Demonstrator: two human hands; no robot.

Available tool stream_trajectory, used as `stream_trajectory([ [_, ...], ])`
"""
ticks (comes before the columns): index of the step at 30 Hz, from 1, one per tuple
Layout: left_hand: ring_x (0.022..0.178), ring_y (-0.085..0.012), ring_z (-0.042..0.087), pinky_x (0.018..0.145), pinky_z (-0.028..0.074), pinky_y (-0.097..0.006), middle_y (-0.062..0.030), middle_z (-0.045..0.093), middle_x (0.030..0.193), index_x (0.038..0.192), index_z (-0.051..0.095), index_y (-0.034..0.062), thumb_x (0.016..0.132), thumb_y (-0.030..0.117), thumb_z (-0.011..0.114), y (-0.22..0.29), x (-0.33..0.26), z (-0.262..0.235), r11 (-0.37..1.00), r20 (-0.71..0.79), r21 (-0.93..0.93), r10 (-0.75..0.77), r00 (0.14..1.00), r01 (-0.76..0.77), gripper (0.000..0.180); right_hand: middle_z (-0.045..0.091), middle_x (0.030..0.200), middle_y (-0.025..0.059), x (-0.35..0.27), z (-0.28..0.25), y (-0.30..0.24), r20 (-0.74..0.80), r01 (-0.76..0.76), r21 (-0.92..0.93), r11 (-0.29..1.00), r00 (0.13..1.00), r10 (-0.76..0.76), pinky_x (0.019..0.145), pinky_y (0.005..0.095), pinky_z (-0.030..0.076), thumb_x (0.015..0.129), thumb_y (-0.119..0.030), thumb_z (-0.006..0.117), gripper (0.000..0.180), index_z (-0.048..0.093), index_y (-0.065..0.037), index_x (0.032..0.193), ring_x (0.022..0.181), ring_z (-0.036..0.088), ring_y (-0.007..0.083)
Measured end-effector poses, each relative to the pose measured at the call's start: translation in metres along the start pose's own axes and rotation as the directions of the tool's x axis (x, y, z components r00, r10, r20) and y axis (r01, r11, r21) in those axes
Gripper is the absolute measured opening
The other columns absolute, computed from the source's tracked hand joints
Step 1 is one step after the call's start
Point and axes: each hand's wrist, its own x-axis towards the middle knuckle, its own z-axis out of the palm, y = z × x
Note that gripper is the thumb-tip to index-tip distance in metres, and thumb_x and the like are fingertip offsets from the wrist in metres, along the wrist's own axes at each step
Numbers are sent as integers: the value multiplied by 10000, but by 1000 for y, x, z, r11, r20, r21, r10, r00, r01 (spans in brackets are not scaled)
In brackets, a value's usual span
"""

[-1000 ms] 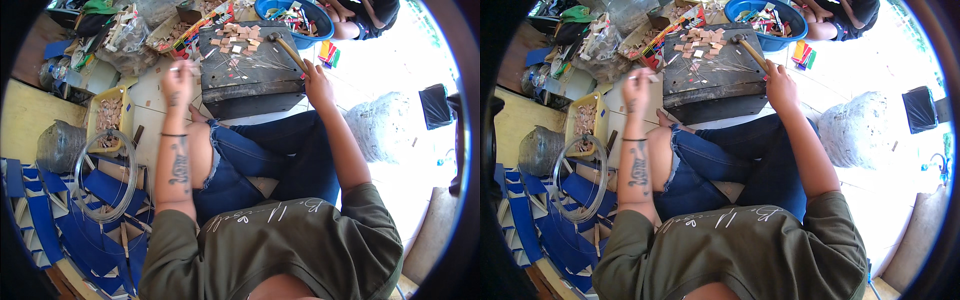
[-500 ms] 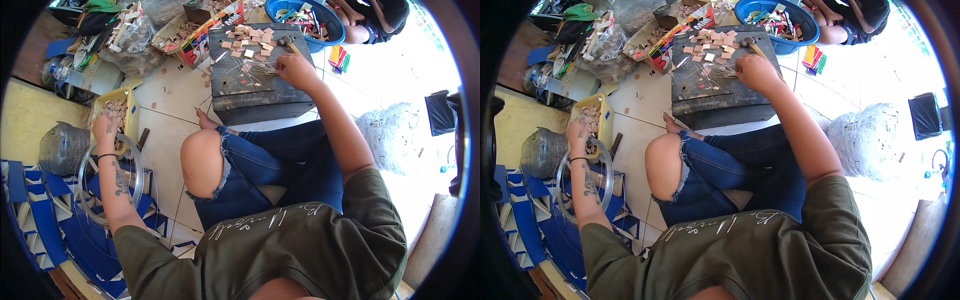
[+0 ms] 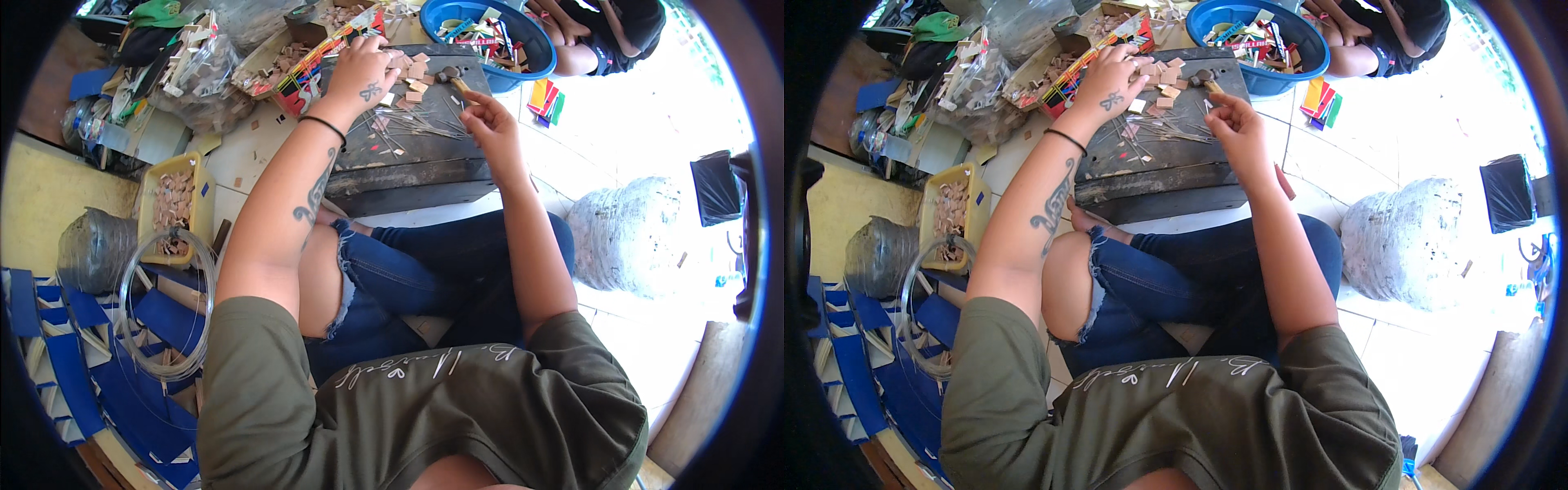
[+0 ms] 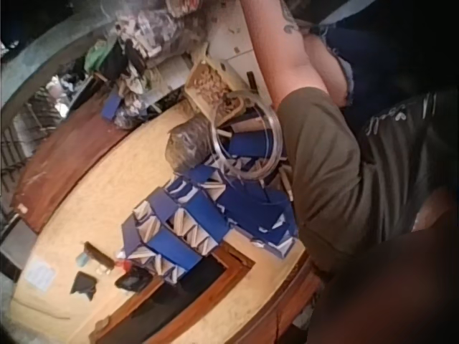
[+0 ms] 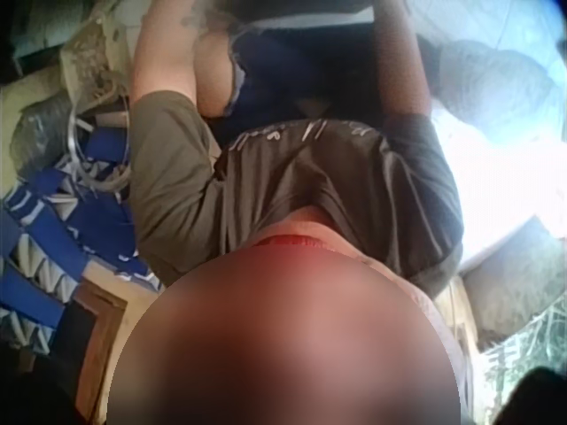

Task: The person sits on the floor and repeatedly picks up small wooden blocks and thin metal wires. They place a wire on a block and use a hammer to tap it into place, then set the assembled unit aside. The process is repeated continuously with new blocks and wires.

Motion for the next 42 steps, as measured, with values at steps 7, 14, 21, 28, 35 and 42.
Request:
stream_trajectory([
  [7,1133,-250,507,956,404,-424,-46,585,1169,981,729,121,802,226,699,3,6,19,994,76,87,56,996,-62,210,685,843,56,-2,-5,1,138,125,-305,944,987,-87,692,261,496,840,-68,672,164,701,-39,999,743,631,125],
  [14,931,-207,604,852,464,-349,-36,652,925,951,672,70,782,136,733,30,-2,-2,961,90,-204,-171,981,186,191,684,828,63,-7,-7,-7,128,106,-336,936,990,-67,700,260,501,832,-79,692,193,705,-30,1018,728,630,124],
  [21,757,-112,623,727,504,-253,-46,671,833,930,663,6,792,20,726,114,-79,-28,551,165,-729,-434,886,406,152,645,813,-2,-26,-4,-11,41,102,-16,995,994,-101,708,207,485,835,-47,699,225,692,-8,1056,741,591,58],
  [28,799,-239,588,861,394,-382,-24,658,809,845,677,105,726,134,758,125,-105,-22,840,-53,-480,-315,948,253,146,684,851,32,-36,7,-13,102,177,-141,974,981,-164,755,232,514,828,-43,705,162,666,4,978,797,645,93],
  [35,784,-216,585,830,392,-360,-9,647,753,804,695,123,725,164,766,120,-108,-16,833,-65,-488,-333,941,261,114,703,781,66,-44,20,-18,129,273,-335,902,961,-244,718,260,539,802,-63,722,113,667,3,875,746,687,124],
  [42,789,-211,587,835,392,-361,-7,658,755,803,699,122,730,176,765,119,-108,-15,829,-78,-503,-327,942,246,112,705,790,104,-46,24,-21,141,344,-437,831,939,-314,703,272,542,795,-62,710,109,670,4,872,747,705,173],
])
